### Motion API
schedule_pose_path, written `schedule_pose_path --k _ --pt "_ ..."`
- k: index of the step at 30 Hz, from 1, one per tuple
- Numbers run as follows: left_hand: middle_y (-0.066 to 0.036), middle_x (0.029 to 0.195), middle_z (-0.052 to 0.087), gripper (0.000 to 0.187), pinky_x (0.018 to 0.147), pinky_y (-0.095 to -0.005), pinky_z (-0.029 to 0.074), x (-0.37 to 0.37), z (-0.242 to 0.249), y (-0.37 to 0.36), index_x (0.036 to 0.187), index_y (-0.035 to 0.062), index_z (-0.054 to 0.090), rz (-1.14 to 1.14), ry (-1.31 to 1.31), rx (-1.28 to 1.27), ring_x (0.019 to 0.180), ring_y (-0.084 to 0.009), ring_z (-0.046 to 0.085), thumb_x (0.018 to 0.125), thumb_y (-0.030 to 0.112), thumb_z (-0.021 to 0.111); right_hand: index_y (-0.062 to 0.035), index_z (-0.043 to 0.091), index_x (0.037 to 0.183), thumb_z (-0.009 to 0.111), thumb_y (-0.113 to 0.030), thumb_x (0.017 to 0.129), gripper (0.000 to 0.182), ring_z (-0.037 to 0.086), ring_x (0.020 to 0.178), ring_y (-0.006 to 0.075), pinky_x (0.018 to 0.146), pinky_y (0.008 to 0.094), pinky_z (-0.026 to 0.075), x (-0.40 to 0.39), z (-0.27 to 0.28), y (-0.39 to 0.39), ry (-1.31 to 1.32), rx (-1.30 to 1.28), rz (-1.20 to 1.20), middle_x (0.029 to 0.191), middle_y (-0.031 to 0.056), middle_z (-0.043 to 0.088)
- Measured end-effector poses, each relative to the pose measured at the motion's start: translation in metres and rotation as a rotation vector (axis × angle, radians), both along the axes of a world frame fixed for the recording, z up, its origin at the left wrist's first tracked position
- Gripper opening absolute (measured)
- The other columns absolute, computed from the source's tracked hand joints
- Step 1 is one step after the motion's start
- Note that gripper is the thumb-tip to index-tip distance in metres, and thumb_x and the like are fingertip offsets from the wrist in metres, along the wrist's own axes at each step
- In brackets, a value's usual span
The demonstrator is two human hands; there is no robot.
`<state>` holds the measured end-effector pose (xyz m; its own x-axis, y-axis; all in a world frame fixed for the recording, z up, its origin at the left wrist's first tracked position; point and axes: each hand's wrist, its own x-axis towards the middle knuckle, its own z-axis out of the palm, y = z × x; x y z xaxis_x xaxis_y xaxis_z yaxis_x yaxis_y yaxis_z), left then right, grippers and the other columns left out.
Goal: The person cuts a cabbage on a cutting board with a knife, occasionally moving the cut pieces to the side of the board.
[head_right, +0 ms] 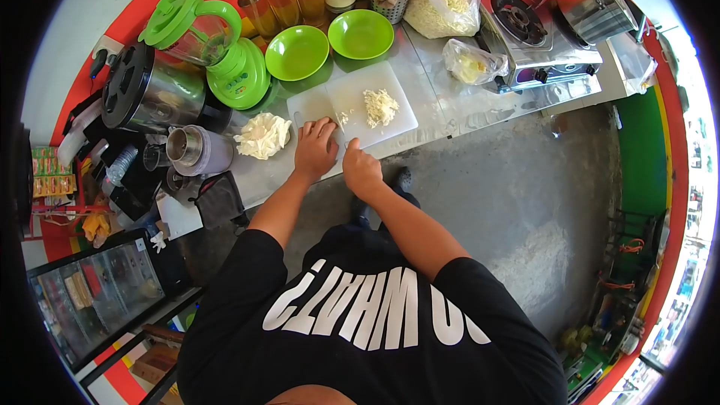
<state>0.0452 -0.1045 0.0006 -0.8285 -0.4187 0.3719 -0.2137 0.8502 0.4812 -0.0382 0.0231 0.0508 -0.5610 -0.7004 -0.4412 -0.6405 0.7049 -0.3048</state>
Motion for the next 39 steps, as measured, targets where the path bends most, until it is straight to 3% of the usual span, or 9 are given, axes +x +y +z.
schedule_pose_path --k 4,5,12,15,21,24,27,37,39 --pt "-0.008 0.126 0.056 0.036 0.098 -0.0483 0.035 0.0 0.005 0.003 0.116 0.0114 0.064 0.088 -0.034 -0.122 0.114 -0.0294 0.049 0.08 0.013 0.065 0.0064 0.042 0.118 0.064 -0.008 0.09 0.038 0.074 0.095 0.0393 0.082 0.0441 0.06 -0.003 -0.002 -0.008 0.011 -0.026 -0.011 0.101 0.0268 0.072" --pt "-0.008 0.126 0.055 0.035 0.099 -0.0488 0.034 0.001 0.006 0.005 0.116 0.012 0.065 0.103 -0.056 -0.119 0.116 -0.0283 0.049 0.08 0.013 0.065 0.0061 0.041 0.116 0.058 -0.006 0.092 0.032 0.072 0.098 0.0429 0.086 0.0475 0.058 -0.008 0.002 -0.012 -0.049 -0.038 -0.016 0.102 0.0297 0.071" --pt "-0.003 0.121 0.058 0.033 0.096 -0.0473 0.037 0.0 0.005 0.004 0.112 0.012 0.066 0.088 -0.019 -0.159 0.111 -0.0278 0.051 0.08 0.013 0.065 0.0043 0.043 0.113 0.047 -0.008 0.097 0.021 0.069 0.102 0.0461 0.09 0.0516 0.055 -0.002 0.003 -0.007 -0.106 -0.043 -0.08 0.103 0.0325 0.069" --pt "-0.001 0.118 0.059 0.031 0.094 -0.0455 0.039 0.0 0.004 0.003 0.11 0.0116 0.066 0.08 0.035 -0.132 0.109 -0.0281 0.052 0.079 0.013 0.065 0.0037 0.043 0.112 0.057 -0.007 0.094 0.026 0.073 0.095 0.0394 0.082 0.0453 0.06 -0.005 -0.006 -0.009 0.006 -0.05 -0.018 0.098 0.0267 0.072" --pt "-0.001 0.118 0.061 0.028 0.093 -0.0434 0.041 0.002 0.003 0.003 0.107 0.0103 0.066 0.061 0.009 -0.11 0.108 -0.0285 0.053 0.079 0.011 0.065 0.0024 0.043 0.113 0.055 -0.01 0.096 0.024 0.074 0.09 0.0394 0.081 0.0457 0.06 -0.009 -0.002 -0.01 0.021 -0.064 0.034 0.095 0.0243 0.074" --pt "-0.002 0.122 0.062 0.029 0.093 -0.0443 0.041 0.001 0.001 0.002 0.108 0.0104 0.067 0.047 0.013 -0.093 0.109 -0.0285 0.053 0.079 0.011 0.067 0.0036 0.043 0.112 0.048 -0.009 0.097 0.02 0.072 0.094 0.0448 0.083 0.0504 0.058 0.0 -0.008 -0.004 -0.028 -0.08 -0.045 0.097 0.0289 0.071" --pt "-0.003 0.121 0.062 0.03 0.092 -0.0448 0.041 0.002 0.001 0.001 0.108 0.0101 0.067 0.05 0.028 -0.09 0.109 -0.0288 0.054 0.079 0.011 0.067 0.0022 0.044 0.113 0.051 -0.012 0.098 0.022 0.074 0.093 0.0399 0.081 0.0453 0.06 0.0 -0.011 -0.007 0.006 -0.026 -0.051 0.097 0.0246 0.073" --pt "-0.004 0.12 0.063 0.033 0.092 -0.0444 0.041 0.002 0.001 0.0 0.112 0.0084 0.066 0.053 0.027 -0.042 0.108 -0.0293 0.055 0.079 0.012 0.066 0.0031 0.045 0.113 0.054 -0.01 0.096 0.023 0.074 0.092 0.0395 0.08 0.0446 0.06 0.0 -0.003 -0.009 0.021 -0.035 -0.002 0.097 0.0262 0.073" --pt "-0.004 0.119 0.063 0.033 0.091 -0.0446 0.042 0.002 0.001 -0.001 0.112 0.0084 0.066 0.048 0.052 -0.045 0.107 -0.0293 0.055 0.079 0.012 0.066 0.0047 0.043 0.115 0.051 -0.008 0.095 0.025 0.071 0.097 0.0446 0.086 0.05 0.057 -0.004 -0.002 -0.01 -0.049 -0.018 -0.034 0.102 0.0301 0.071"
